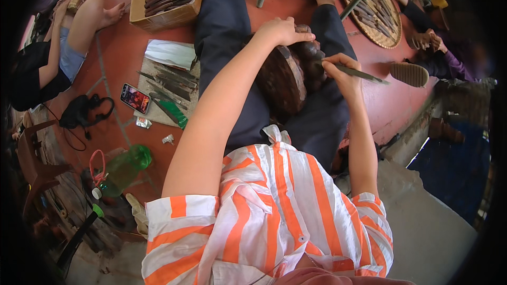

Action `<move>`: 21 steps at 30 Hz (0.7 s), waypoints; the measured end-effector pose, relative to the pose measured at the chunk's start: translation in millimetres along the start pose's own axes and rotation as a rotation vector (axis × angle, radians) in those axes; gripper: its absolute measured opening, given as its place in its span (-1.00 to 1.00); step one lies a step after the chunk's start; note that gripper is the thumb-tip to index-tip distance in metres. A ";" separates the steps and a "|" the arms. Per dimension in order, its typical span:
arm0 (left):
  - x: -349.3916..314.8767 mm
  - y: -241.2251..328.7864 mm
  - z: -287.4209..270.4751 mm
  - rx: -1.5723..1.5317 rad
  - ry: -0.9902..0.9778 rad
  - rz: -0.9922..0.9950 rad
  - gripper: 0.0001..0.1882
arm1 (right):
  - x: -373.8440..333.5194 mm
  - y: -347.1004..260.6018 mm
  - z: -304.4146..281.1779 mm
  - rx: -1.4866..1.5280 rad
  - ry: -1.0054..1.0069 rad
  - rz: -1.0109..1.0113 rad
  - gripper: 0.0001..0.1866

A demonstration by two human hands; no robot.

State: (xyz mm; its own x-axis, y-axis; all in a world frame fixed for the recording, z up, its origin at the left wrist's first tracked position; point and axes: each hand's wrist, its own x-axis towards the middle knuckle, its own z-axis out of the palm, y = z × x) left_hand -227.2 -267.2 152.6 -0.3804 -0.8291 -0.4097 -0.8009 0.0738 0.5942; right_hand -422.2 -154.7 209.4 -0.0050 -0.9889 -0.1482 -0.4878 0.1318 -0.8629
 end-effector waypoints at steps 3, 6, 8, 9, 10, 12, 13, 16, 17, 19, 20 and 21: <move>-2.4 9.1 -1.2 -0.004 0.009 0.030 0.18 | -6.0 19.3 -4.1 0.020 0.015 -0.069 -0.85; -1.7 4.9 -1.0 0.012 0.020 0.012 0.18 | -10.7 25.5 -5.7 0.081 -0.010 -0.061 -0.85; -0.1 0.2 -0.2 -0.006 -0.002 -0.004 0.18 | -3.9 3.3 0.0 0.084 0.015 -0.008 -0.86; 1.2 0.3 1.6 -0.009 -0.015 0.006 0.18 | -0.2 1.9 1.3 0.033 0.034 -0.001 -0.87; 1.8 -0.4 2.3 -0.012 -0.027 0.016 0.18 | -6.2 7.0 1.2 0.058 0.042 0.012 -0.87; 4.6 1.2 -5.4 0.001 -0.009 0.020 0.18 | -12.2 20.7 0.5 0.114 0.056 0.003 -0.87; 2.7 4.6 -1.6 0.013 -0.007 0.016 0.18 | -17.4 23.2 -0.1 0.161 0.049 -0.006 -0.86; 1.2 5.3 -0.7 0.014 -0.007 0.001 0.19 | -11.2 21.1 -3.1 0.074 -0.004 -0.021 -0.86; 1.6 4.2 -0.8 0.010 -0.011 0.005 0.19 | -8.4 17.0 -1.0 0.022 0.030 -0.045 -0.86; 3.5 1.0 0.3 0.003 -0.010 0.012 0.20 | -3.8 6.9 9.2 -0.079 0.092 -0.094 -0.85; 4.6 -1.7 1.3 -0.002 -0.005 0.016 0.20 | -6.0 3.6 13.1 -0.143 0.107 -0.127 -0.85; 5.0 -4.5 2.9 -0.006 0.000 0.019 0.21 | -9.8 0.9 16.6 -0.205 0.121 -0.160 -0.85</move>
State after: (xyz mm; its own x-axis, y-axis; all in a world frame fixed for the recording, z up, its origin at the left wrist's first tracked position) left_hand -226.9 -270.0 145.9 -0.3952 -0.8278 -0.3982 -0.7910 0.0862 0.6057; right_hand -408.1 -143.7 202.1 -0.0113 -0.9986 0.0513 -0.6573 -0.0312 -0.7530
